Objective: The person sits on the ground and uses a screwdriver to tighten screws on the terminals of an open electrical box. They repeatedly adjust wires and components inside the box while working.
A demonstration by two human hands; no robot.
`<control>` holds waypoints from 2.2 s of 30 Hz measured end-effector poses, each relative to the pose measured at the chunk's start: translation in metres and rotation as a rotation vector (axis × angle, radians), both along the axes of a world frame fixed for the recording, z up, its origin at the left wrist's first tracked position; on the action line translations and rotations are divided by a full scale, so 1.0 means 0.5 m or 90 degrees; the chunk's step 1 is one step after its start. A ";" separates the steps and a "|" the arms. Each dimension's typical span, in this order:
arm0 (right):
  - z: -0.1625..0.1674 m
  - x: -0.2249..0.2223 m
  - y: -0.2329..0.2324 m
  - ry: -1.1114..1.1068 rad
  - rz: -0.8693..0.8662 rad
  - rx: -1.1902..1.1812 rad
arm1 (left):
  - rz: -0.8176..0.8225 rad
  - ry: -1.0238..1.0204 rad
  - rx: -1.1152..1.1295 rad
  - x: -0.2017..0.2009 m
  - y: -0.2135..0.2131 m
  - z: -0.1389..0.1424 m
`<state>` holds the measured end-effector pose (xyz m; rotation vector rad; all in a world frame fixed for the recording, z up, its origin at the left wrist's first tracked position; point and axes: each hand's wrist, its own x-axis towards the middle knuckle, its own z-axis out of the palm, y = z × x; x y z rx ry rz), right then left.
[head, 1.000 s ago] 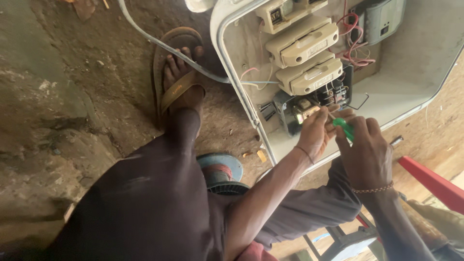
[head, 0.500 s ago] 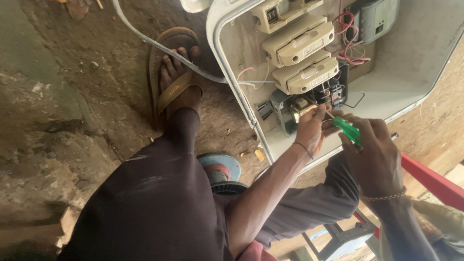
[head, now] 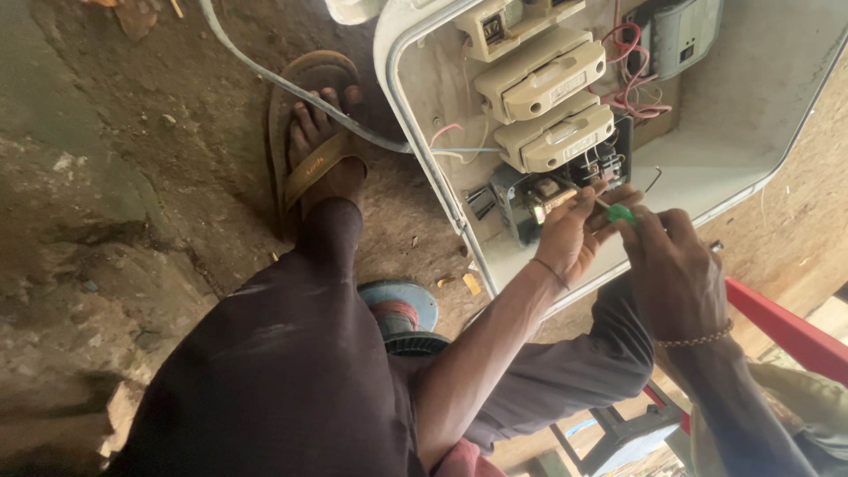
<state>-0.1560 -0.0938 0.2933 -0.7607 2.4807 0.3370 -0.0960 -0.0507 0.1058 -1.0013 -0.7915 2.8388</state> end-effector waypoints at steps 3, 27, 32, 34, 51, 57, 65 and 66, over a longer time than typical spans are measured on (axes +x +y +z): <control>-0.006 -0.006 0.004 -0.016 -0.009 0.048 | -0.015 -0.017 -0.005 0.001 0.007 -0.007; -0.002 -0.033 0.027 -0.059 0.065 0.064 | -0.094 -0.037 -0.062 0.003 0.007 -0.016; -0.018 -0.036 0.028 -0.077 -0.025 0.238 | -0.051 -0.023 -0.063 0.003 -0.007 -0.007; -0.020 -0.034 0.024 -0.058 -0.065 0.277 | -0.024 -0.005 -0.032 0.002 -0.008 -0.004; 0.037 -0.019 -0.005 0.046 0.013 0.403 | 0.004 0.021 0.005 0.010 -0.008 -0.006; 0.071 0.006 -0.003 0.030 -0.029 -0.118 | -0.063 -0.024 -0.089 0.010 0.007 -0.014; 0.053 0.004 0.002 0.058 -0.018 0.425 | -0.038 0.023 0.010 0.015 -0.007 0.005; 0.058 0.005 0.000 0.080 -0.006 0.372 | -0.054 0.024 -0.011 0.014 -0.009 0.007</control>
